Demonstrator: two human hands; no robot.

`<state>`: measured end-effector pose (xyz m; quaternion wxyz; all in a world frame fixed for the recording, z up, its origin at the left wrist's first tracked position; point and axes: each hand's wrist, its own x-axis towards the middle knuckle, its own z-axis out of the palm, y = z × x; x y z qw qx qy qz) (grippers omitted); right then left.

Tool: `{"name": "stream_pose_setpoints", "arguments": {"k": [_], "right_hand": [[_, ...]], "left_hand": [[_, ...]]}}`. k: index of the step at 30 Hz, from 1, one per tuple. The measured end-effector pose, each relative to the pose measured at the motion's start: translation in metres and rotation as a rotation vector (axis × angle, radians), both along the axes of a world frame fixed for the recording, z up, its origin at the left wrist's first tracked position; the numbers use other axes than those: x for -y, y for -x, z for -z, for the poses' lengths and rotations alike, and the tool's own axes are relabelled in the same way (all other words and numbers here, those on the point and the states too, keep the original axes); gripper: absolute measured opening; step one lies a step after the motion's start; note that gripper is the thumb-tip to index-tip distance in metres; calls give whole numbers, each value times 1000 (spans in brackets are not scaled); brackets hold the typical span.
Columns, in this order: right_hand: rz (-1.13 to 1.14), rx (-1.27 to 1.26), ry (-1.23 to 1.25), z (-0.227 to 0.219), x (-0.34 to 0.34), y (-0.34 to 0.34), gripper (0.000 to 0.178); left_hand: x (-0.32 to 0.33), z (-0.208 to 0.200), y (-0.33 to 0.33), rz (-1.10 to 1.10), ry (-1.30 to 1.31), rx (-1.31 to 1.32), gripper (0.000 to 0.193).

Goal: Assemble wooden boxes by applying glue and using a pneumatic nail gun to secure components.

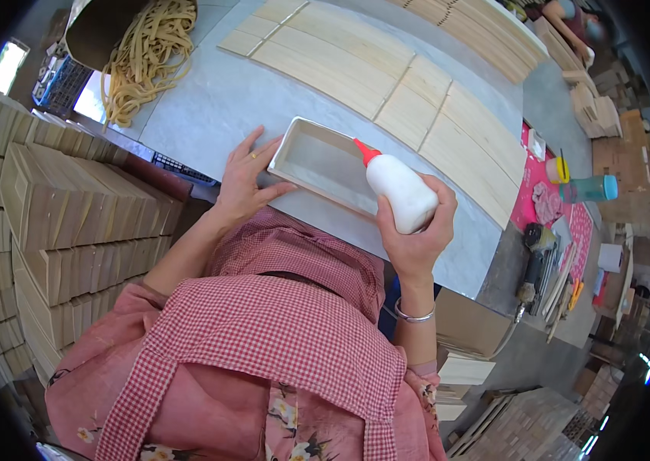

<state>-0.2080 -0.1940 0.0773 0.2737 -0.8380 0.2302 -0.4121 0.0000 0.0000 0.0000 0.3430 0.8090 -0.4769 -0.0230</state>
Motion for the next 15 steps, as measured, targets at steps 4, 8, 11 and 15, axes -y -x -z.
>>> {"name": "stream_pose_setpoints", "arguments": {"k": [4,8,11,15], "right_hand": [[65,-10,26,-3,4,21,61],[130,-15,24,-2,9,42,61],[172,-18,25,-2,12,56,61],[220,-15,31,-2,15,73,60]], "left_hand": [[0,-1,0,-10,21,-5,76],[3,-4,3,-12,28,-20,76],[4,-7,4,-10,28,-27,76],[4,-9,5,-14,19,-26,74]]}}
